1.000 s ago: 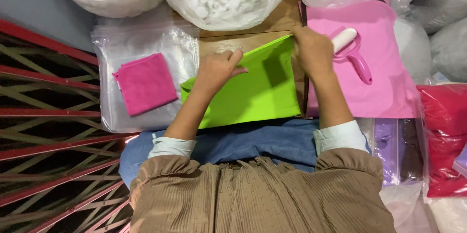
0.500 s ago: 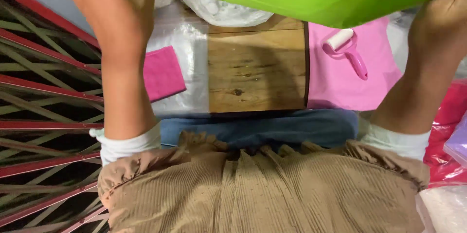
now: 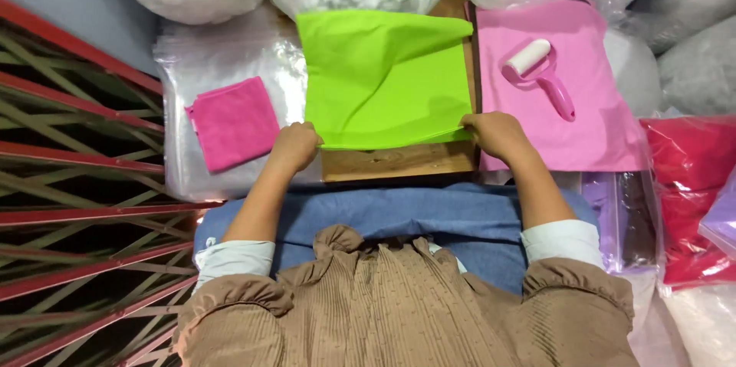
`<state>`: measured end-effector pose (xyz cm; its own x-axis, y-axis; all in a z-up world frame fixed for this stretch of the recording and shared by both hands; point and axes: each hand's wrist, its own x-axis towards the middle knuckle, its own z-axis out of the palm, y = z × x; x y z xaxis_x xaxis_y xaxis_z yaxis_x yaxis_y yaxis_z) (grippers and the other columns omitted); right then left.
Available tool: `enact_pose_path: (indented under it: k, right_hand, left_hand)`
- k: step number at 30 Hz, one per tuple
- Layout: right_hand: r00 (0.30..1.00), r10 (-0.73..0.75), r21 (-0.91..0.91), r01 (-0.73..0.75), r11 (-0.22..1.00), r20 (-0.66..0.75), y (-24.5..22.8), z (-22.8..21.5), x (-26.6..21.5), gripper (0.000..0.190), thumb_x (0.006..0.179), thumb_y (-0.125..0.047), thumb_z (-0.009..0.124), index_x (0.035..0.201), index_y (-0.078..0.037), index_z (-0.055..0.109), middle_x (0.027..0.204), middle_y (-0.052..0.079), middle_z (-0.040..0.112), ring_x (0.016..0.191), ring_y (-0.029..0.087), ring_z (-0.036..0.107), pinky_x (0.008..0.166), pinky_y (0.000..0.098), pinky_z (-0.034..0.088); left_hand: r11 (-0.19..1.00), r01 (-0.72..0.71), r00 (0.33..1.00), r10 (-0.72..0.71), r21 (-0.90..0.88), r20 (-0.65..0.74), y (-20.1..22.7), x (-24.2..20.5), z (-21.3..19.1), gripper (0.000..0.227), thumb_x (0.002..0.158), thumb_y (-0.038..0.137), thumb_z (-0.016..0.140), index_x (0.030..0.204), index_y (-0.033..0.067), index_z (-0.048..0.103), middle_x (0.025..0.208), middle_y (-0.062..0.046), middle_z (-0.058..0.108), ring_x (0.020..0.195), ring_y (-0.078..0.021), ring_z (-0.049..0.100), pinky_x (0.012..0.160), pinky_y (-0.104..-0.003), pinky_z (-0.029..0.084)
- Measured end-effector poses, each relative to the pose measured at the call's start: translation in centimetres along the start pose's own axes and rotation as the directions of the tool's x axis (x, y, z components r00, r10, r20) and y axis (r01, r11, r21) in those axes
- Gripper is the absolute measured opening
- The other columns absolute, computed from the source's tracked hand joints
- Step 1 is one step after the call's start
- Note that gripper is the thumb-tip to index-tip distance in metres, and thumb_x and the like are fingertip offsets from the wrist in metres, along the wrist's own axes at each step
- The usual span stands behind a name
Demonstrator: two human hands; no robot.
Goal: Cleaning a green fabric pouch using a lint roller and folding it.
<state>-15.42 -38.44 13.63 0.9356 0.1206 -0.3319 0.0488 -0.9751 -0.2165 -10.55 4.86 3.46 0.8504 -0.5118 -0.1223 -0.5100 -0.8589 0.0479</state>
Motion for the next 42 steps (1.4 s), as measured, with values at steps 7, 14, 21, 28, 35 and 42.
enact_pose_path:
  k: [7, 14, 21, 28, 35, 42]
  right_hand:
    - [0.934, -0.024, 0.094, -0.01, 0.996, 0.356, -0.5, -0.1, 0.9, 0.037, 0.091, -0.025, 0.072, 0.127, -0.016, 0.074, 0.123, 0.014, 0.076, 0.119, 0.042, 0.068, 0.104, 0.055, 0.048]
    - [0.992, 0.032, 0.086, -0.042, 0.995, 0.119, -1.0, -4.1, 4.9, 0.045, 0.1, -0.043, 0.065, 0.134, -0.014, 0.068, 0.128, 0.019, 0.071, 0.119, 0.042, 0.066, 0.102, 0.0579, 0.048]
    - [0.955, -0.121, -0.19, 0.07, 0.979, -0.272, 1.7, -0.9, 16.3, 0.047, 0.099, -0.03, 0.069, 0.141, -0.01, 0.064, 0.124, 0.019, 0.069, 0.12, 0.042, 0.063, 0.093, 0.0532, 0.053]
    - [0.803, -0.286, -0.422, 0.047, 0.905, -0.523, 5.8, 6.5, 25.1, 0.068, 0.083, -0.025, 0.082, 0.144, -0.012, 0.055, 0.107, 0.014, 0.074, 0.113, 0.036, 0.064, 0.094, 0.0487, 0.046]
    - [0.819, -0.248, -0.409, 0.018, 0.912, -0.518, 4.8, 4.8, 22.8, 0.037, 0.075, -0.028, 0.086, 0.104, -0.013, 0.068, 0.097, 0.012, 0.065, 0.101, 0.037, 0.061, 0.085, 0.0499, 0.048]
    - [0.977, -0.105, -0.182, 0.071, 0.981, -0.184, 3.9, 2.2, 21.7, 0.047, 0.082, -0.038, 0.078, 0.119, -0.023, 0.052, 0.125, 0.014, 0.07, 0.13, 0.037, 0.057, 0.113, 0.0549, 0.03]
  left_hand:
    - [0.963, 0.173, 0.814, -0.023, -0.205, 0.581, 2.0, 2.4, -1.2, 0.072, 0.077, 0.064, 0.077, 0.126, 0.0107, 0.074, 0.131, -0.023, 0.068, 0.121, -0.0428, 0.066, 0.099, -0.06, 0.052]
    - [0.927, 0.262, 0.944, -0.188, -0.269, 0.27, 3.0, 6.1, -7.9, 0.064, 0.1, 0.054, 0.056, 0.143, 0.0061, 0.06, 0.136, -0.027, 0.059, 0.122, -0.047, 0.062, 0.097, -0.06, 0.051]
    - [0.933, 0.322, 0.834, -0.359, -0.157, -0.42, -1.1, 12.1, -7.4, 0.045, 0.087, 0.018, 0.082, 0.128, 0.004, 0.068, 0.123, -0.02, 0.062, 0.123, -0.0388, 0.057, 0.087, -0.048, 0.058]
    - [0.916, 0.377, 0.793, -0.394, -0.134, -0.465, -6.0, 16.9, -0.7, 0.03, 0.082, 0.011, 0.082, 0.108, 0.0065, 0.069, 0.098, -0.011, 0.065, 0.092, -0.0311, 0.07, 0.071, -0.041, 0.061]
    - [0.919, 0.272, 0.897, -0.35, -0.286, -0.269, -4.7, 14.1, -8.8, 0.007, 0.084, 0.006, 0.071, 0.079, 0.0078, 0.068, 0.088, -0.01, 0.058, 0.078, -0.0337, 0.07, 0.065, -0.043, 0.059]
    - [0.843, 0.189, 0.896, -0.358, -0.504, -0.262, -2.8, 10.5, -14.4, 0.005, 0.089, 0.002, 0.069, 0.093, 0.0052, 0.07, 0.088, -0.013, 0.062, 0.086, -0.0366, 0.069, 0.078, -0.047, 0.055]
